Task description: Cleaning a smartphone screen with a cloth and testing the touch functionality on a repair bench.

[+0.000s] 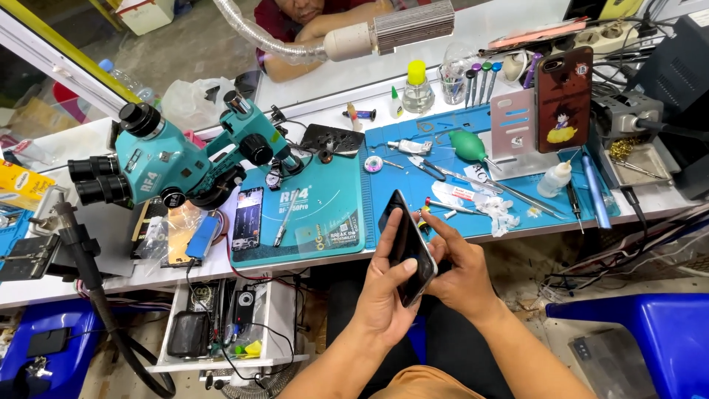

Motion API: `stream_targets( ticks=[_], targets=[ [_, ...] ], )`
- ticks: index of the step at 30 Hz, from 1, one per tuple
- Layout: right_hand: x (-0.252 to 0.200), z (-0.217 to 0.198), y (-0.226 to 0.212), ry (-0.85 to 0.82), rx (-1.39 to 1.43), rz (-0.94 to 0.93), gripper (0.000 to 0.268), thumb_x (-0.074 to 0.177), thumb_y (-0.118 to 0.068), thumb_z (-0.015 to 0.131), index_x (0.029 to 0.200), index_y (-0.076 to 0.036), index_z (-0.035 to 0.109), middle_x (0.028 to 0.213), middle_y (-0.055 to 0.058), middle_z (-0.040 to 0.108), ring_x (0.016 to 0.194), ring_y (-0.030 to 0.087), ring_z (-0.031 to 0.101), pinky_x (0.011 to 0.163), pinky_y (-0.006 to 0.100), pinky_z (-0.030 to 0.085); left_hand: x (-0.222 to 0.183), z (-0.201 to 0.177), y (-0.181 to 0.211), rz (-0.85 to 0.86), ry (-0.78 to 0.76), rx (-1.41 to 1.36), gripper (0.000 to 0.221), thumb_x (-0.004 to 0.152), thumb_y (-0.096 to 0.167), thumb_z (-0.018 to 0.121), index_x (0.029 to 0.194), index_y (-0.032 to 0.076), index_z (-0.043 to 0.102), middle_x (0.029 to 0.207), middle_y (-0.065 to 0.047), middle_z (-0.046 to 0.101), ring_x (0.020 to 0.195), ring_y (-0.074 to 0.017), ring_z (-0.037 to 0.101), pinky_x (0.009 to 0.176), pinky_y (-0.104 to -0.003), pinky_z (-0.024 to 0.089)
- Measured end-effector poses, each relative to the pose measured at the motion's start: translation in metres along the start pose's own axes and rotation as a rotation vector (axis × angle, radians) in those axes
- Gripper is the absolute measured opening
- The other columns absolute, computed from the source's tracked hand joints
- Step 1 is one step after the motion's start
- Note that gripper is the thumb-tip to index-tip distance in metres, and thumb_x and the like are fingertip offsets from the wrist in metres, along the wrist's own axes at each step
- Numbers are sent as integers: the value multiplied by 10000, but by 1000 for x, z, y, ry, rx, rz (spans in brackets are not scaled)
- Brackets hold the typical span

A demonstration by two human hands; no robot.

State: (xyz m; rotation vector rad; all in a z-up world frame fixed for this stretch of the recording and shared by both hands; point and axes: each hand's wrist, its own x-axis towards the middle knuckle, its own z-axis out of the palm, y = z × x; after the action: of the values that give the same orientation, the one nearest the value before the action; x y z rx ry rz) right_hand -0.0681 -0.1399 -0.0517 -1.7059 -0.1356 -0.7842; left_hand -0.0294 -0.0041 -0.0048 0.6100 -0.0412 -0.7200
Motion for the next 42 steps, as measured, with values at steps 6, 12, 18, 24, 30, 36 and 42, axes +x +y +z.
stream_targets(
  ticks=[6,12,18,24,30,36,42],
  targets=[
    [6,-34,-2,-348,-105,114,859,881,-216,788,1602,-207,320,890,12,717,671,142,613,627,289,566,-3,-13,9,248,-144,636,923,734,189,889,1541,111,448,1486,-134,583,1312,-243,602,1081,-399,553],
    [22,-72,-32,-246,197,342,810,903,-100,669,1608,-197,283,1230,135,723,1099,279,764,989,424,656,-22,-9,40,111,-381,1337,613,834,199,736,1430,191,593,1502,-82,588,1441,-310,498,1158,-529,417],
    [39,-45,-61,-434,-78,551,919,834,-317,748,1622,-335,277,1052,38,790,1011,186,768,931,375,572,-28,-1,41,-85,-542,1440,582,866,45,691,1433,162,634,808,8,583,666,-134,446,566,-257,488],
    [42,-36,-62,-360,-71,629,895,862,-213,748,1635,-318,309,768,15,735,658,136,597,664,319,505,-25,-8,56,-126,-630,1454,685,843,48,683,1489,222,537,1443,-67,581,925,-207,588,783,-361,444],
    [10,-31,17,85,288,435,843,882,65,649,1618,-95,270,755,71,665,624,89,539,548,222,481,-9,-45,97,204,-313,1100,1047,757,-183,692,1632,184,248,1494,-258,526,1018,-325,747,801,-383,657],
    [-23,48,36,555,626,369,723,947,92,616,1580,-78,312,907,89,688,781,122,654,728,277,618,9,-17,21,578,461,640,467,726,22,925,1129,-16,691,668,46,548,613,-38,484,569,-146,421],
    [-14,46,-6,317,350,541,687,924,-82,694,1550,-89,411,739,-17,618,653,50,508,639,220,458,14,-57,-32,416,291,392,362,870,13,732,1225,-21,677,1220,-203,738,1161,-311,716,1035,-426,565]
  ],
)
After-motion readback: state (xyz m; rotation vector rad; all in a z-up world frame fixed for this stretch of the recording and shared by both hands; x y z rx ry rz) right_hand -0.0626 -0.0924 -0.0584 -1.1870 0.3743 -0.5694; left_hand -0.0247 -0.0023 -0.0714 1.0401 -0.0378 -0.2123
